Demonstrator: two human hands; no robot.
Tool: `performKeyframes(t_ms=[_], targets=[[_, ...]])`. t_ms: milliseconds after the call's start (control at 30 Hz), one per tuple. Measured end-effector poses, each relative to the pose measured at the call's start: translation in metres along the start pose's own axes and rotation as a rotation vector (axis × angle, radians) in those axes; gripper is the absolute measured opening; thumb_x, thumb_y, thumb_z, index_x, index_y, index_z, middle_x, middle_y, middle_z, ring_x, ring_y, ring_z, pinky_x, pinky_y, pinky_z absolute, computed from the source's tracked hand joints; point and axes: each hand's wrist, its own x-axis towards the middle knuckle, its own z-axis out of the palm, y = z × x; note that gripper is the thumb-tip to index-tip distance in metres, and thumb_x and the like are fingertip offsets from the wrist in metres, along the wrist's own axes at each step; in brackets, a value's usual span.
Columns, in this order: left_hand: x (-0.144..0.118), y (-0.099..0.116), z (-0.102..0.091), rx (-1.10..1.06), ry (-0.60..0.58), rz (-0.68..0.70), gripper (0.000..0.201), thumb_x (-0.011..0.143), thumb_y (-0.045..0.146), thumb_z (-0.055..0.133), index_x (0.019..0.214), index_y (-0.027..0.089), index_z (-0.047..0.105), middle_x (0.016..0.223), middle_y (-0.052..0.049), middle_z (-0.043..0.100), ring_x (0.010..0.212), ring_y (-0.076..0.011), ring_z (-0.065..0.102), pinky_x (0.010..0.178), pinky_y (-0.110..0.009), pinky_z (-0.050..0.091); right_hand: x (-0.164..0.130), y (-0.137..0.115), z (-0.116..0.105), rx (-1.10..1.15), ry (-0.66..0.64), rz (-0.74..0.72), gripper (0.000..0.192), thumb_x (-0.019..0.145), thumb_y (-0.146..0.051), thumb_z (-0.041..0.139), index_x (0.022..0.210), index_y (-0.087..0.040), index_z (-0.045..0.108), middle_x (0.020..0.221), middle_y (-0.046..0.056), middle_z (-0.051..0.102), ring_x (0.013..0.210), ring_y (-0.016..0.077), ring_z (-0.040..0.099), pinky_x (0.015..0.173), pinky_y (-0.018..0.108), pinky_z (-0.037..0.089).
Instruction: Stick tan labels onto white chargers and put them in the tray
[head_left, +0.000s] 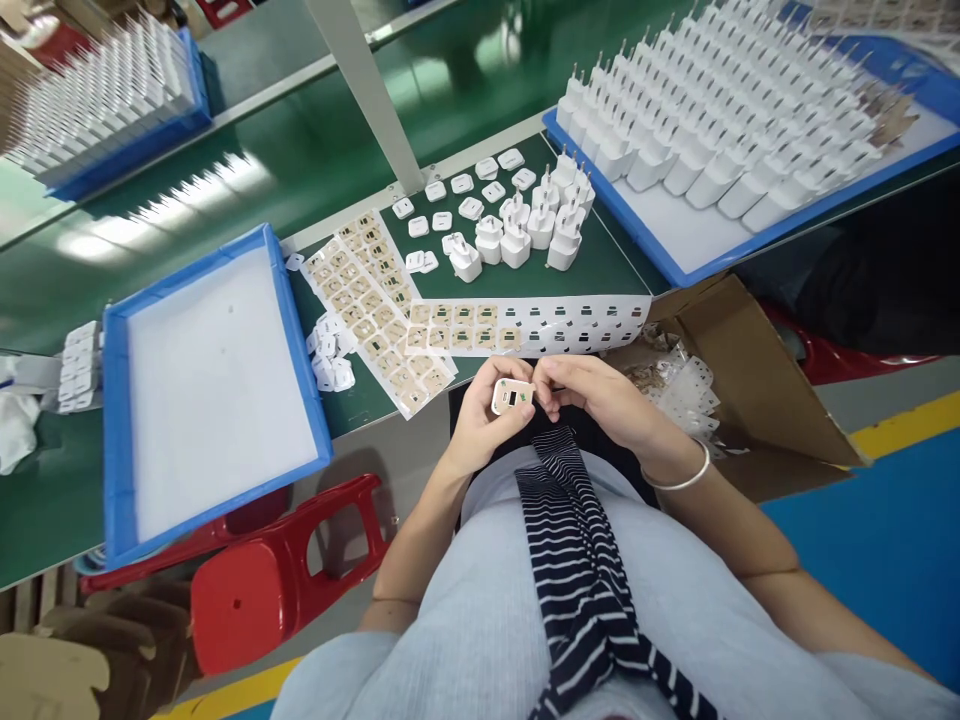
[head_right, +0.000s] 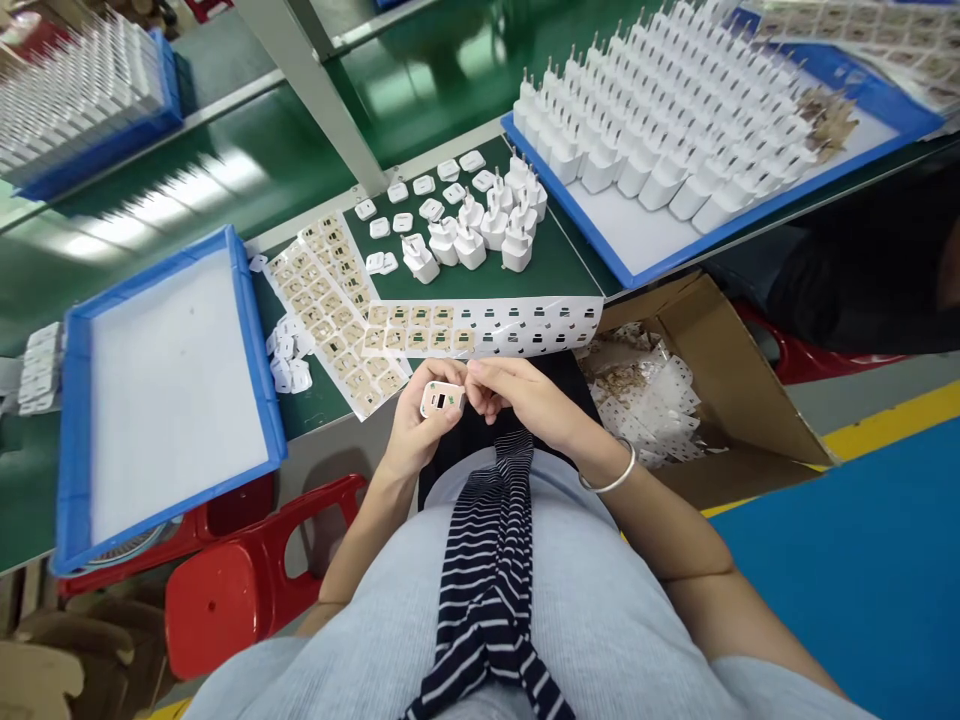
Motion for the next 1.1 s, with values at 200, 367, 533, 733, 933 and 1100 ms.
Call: performKeyframes(t_ms=[200,367,533,733,933,1100], targets=[[0.005,-0.007,-0.004,-0.062,0.151,-0.121,0.034,0.082,0.044,0.077,0.099,0.022,0.057,0.095,0.0,0.059,0.08,-0.0124,0.054,0.074,-0.026,0.043,0.004,0.019,-0.001,-0.171,0.105,-0.136,0.034,0.083,-0.045,0.077,0.104,-0.023,0.061,0.091,0.001,0.061,0.082,0.0152,0.058,0.068,0.027,0.049],[0.013,-0.002,-0.006,-0.193,0.071,-0.276,0.067,0.081,0.06,0.072,0.133,0.033,0.04,0.12,-0.004,0.056,0.092,-0.0167,0.063,0.08,-0.032,0.051,0.016,0.037,0.002,-0.371,0.278,-0.298,0.039,0.078,-0.041,0.081,0.111,-0.026,0.063,0.116,0.006,0.06,0.103,0.0222,0.061,0.081,0.035,0.054],[0.017,0.008,-0.021,0.031,0.045,-0.16,0.061,0.088,0.059,0.065,0.138,0.034,0.042,0.134,-0.006,0.049,0.107,-0.0203,0.065,0.096,-0.039,0.052,0.023,0.005,-0.04,-0.2,0.339,-0.368,0.047,0.085,-0.049,0.074,0.118,-0.03,0.048,0.109,0.004,0.068,0.096,0.0217,0.068,0.089,0.04,0.057],[0.005,0.001,-0.032,0.225,0.147,-0.153,0.04,0.092,0.044,0.067,0.125,0.025,0.056,0.118,-0.006,0.065,0.102,-0.0174,0.067,0.099,-0.037,0.051,0.055,-0.054,-0.12,-1.209,0.723,-0.467,0.037,0.083,-0.035,0.076,0.112,-0.024,0.056,0.102,0.012,0.068,0.103,0.0359,0.059,0.093,0.059,0.048],[-0.001,-0.002,-0.035,0.285,0.215,-0.191,0.036,0.091,0.047,0.068,0.117,0.024,0.063,0.113,-0.007,0.07,0.108,-0.0206,0.067,0.103,-0.039,0.052,0.112,-0.056,-0.131,-1.629,0.626,-0.408,0.023,0.085,-0.001,0.048,0.096,-0.013,0.063,0.109,0.022,0.064,0.113,0.0411,0.052,0.098,0.062,0.039],[-0.001,0.006,-0.036,0.342,0.231,-0.232,0.035,0.089,0.05,0.069,0.111,0.023,0.065,0.111,-0.007,0.071,0.107,-0.0221,0.068,0.103,-0.039,0.052,0.13,-0.049,-0.13,-1.542,0.558,-0.351,0.043,0.078,0.008,0.04,0.112,-0.007,0.061,0.119,0.024,0.061,0.112,0.0354,0.055,0.098,0.051,0.045]])
